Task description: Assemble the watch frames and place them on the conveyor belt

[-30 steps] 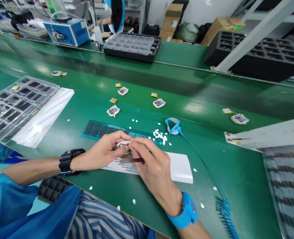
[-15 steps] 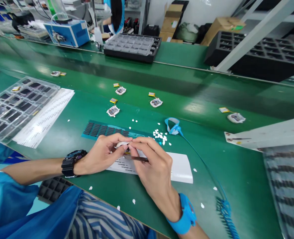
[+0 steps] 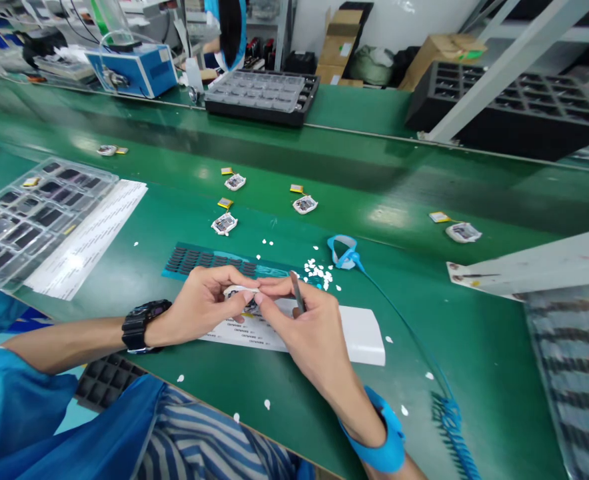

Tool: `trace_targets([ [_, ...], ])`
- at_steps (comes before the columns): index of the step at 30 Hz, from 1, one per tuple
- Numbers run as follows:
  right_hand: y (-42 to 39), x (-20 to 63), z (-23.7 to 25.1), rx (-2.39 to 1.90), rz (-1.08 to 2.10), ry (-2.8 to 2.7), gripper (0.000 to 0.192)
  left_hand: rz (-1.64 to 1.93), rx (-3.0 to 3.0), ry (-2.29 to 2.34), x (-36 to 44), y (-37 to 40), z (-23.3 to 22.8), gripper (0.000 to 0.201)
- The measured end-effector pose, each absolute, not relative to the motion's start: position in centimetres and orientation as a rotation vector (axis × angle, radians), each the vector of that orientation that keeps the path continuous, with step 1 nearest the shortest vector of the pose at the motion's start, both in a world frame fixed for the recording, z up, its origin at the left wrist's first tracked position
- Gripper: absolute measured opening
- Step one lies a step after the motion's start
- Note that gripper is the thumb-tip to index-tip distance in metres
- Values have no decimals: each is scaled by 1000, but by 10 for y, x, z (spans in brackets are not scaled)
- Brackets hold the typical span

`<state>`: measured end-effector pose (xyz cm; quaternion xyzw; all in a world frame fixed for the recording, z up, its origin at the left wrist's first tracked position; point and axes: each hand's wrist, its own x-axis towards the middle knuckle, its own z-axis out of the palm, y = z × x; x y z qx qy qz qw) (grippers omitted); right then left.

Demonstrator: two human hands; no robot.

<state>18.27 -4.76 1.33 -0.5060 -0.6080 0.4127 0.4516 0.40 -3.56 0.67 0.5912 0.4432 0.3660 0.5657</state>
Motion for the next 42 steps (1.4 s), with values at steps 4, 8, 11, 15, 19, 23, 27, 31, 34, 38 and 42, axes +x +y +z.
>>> trace_targets([
  [4,-49,179,16,-1215,1064,-1508,8,835,1481,1088,2,-37,4,20],
  [8,-50,176,17,-1216,1112,-1503,11,831,1538,1096,2,-37,2,14],
  [11,-51,175,15,-1256,1064,-1539,12,814,1459,1057,3,-34,3,11],
  [15,-53,175,13,-1263,678,-1705,6,781,1169,933,4,-30,11,16],
  [19,-55,176,12,-1109,298,-1875,10,807,1063,887,3,-31,17,15],
  [23,-54,179,11,-998,100,-2019,12,785,1104,864,3,-32,15,16],
  [27,-51,185,7,-974,91,-2022,15,741,1204,888,2,-29,12,25],
  [31,-42,199,8,-1174,408,-1758,39,801,1517,960,-3,-24,13,36],
  [34,-35,211,14,-1270,735,-1618,76,879,1842,1110,-10,-18,16,22],
  [38,-29,221,17,-1288,1198,-1594,85,999,2054,1336,-18,-8,19,12],
  [42,-25,222,8,-1346,1391,-1619,57,925,1643,1222,-20,4,18,23],
])
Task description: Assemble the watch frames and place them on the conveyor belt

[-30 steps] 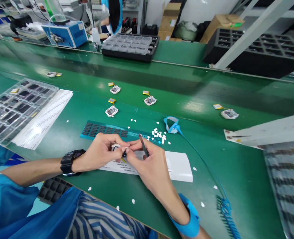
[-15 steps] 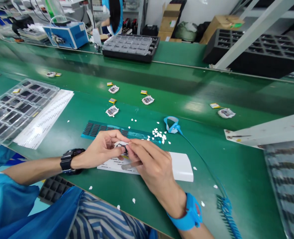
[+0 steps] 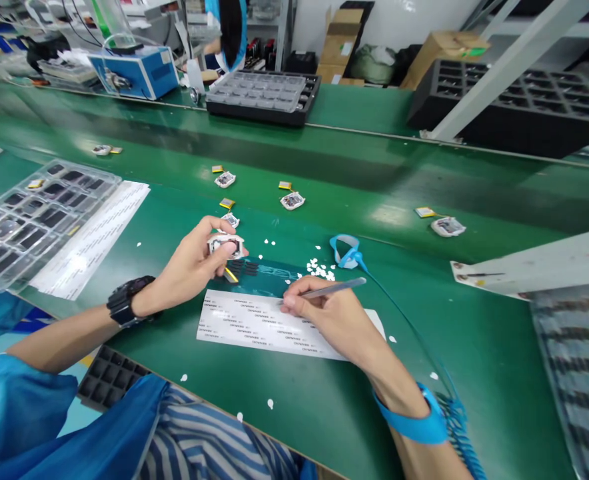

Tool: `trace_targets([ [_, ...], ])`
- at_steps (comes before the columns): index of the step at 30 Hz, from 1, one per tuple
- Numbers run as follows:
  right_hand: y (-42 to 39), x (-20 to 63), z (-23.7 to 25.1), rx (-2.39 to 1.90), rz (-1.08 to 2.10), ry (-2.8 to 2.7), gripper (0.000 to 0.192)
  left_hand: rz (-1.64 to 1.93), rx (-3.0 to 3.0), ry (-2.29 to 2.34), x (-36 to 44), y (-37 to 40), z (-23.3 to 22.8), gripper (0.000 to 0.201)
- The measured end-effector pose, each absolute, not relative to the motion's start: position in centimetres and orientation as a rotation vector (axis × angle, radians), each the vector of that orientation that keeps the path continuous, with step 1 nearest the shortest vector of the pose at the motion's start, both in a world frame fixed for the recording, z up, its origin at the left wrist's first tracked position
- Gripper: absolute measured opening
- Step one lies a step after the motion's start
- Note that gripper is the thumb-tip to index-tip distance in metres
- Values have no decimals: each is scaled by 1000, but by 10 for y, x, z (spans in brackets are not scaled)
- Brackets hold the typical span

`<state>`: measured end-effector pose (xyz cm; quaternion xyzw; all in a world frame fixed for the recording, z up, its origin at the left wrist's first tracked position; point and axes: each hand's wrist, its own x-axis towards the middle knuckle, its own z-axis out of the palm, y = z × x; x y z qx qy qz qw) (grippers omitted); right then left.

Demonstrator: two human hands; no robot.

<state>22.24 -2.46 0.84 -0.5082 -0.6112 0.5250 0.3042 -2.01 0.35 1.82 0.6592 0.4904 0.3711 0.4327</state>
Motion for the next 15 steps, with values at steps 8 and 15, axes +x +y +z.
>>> trace_targets([
  [8,-20,225,-11,-1410,1524,-1563,50,676,777,843,-5,-6,9,15],
  [15,-18,225,-10,-1390,1544,-1498,50,606,653,900,2,-12,5,3],
])
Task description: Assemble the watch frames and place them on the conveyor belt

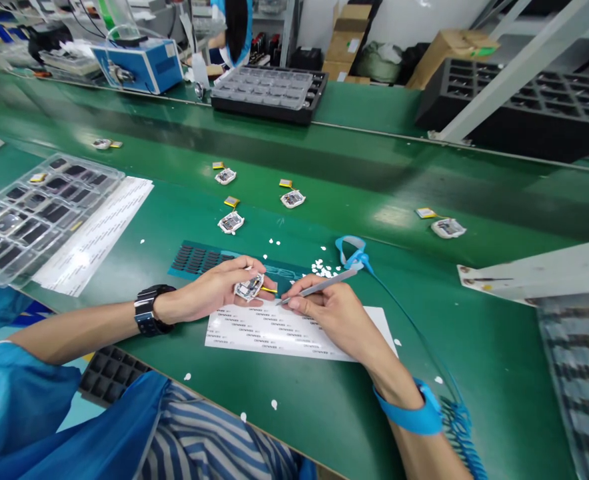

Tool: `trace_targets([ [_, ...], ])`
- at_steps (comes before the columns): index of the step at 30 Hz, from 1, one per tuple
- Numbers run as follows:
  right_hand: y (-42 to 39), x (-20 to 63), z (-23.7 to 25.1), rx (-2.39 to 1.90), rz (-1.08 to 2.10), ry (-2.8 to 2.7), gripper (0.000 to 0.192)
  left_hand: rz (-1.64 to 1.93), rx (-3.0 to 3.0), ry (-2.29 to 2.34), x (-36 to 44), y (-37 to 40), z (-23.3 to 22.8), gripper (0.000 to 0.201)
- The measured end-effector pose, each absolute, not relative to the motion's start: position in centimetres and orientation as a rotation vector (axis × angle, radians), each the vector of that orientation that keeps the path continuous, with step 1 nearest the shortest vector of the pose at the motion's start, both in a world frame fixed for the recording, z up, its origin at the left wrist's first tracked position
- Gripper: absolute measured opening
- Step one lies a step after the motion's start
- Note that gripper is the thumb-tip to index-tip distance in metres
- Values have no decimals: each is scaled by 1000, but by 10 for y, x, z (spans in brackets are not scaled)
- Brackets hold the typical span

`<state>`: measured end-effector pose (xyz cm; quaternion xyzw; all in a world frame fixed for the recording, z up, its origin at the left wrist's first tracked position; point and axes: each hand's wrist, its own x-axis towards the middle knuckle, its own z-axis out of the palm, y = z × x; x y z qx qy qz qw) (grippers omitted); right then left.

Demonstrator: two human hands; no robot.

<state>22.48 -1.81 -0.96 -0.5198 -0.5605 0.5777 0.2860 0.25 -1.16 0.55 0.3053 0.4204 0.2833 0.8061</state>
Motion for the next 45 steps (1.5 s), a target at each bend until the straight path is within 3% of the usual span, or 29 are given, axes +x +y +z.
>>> trace_targets([
  [13,-16,195,-8,-1375,1369,-1319,53,963,728,907,-12,9,12,10],
  [19,-4,176,-11,-1284,1347,-1516,49,947,691,1124,-10,13,8,23],
  [27,1,181,-17,-1272,1191,-1585,37,926,715,1131,-8,12,9,23],
  [36,6,175,-22,-1329,1203,-1584,42,928,697,1173,-4,11,13,24],
  [42,11,186,-17,-1226,1468,-1525,49,944,673,1176,-5,13,9,20],
  [45,4,190,-10,-1252,1365,-1447,46,939,670,1109,-8,13,9,14],
])
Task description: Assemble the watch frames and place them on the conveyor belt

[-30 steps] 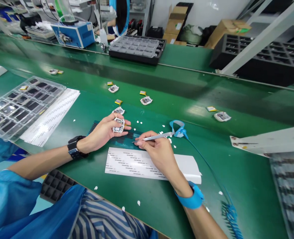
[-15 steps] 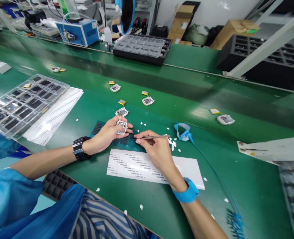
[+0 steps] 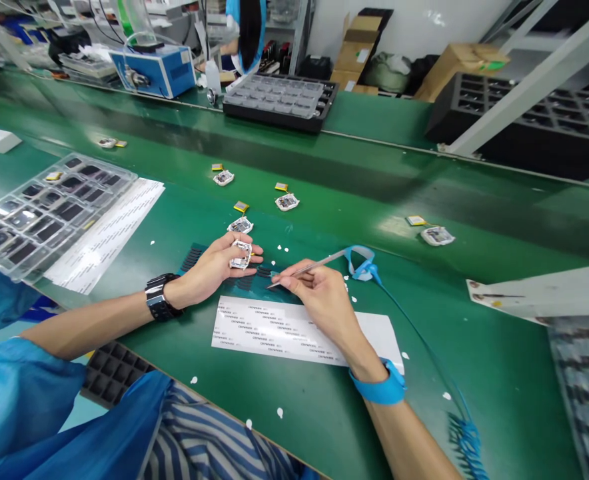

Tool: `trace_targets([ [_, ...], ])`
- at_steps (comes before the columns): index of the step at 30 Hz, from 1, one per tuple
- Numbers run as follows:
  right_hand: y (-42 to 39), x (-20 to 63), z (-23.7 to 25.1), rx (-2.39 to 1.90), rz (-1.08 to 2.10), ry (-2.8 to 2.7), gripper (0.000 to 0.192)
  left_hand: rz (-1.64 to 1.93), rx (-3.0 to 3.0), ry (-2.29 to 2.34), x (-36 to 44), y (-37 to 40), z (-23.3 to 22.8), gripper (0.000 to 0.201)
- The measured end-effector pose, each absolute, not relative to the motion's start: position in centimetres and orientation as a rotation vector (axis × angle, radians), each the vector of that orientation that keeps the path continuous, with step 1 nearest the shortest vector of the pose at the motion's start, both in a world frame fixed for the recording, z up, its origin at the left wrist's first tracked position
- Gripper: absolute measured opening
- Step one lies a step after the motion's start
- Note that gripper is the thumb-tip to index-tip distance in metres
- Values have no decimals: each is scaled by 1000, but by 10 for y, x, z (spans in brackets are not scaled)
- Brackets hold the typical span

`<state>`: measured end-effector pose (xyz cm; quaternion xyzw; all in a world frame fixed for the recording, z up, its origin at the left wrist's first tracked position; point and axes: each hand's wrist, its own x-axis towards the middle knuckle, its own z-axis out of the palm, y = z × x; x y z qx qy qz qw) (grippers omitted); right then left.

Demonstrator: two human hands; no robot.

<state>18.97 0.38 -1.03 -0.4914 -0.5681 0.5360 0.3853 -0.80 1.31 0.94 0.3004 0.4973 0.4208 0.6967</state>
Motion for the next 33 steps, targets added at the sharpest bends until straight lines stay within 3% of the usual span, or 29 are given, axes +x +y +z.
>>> trace_targets([
  [10,-41,172,12,-1186,717,-1629,9,761,635,689,-2,-8,14,29],
  [33,-41,171,5,-1103,722,-1698,11,738,645,702,-1,-12,10,40],
])
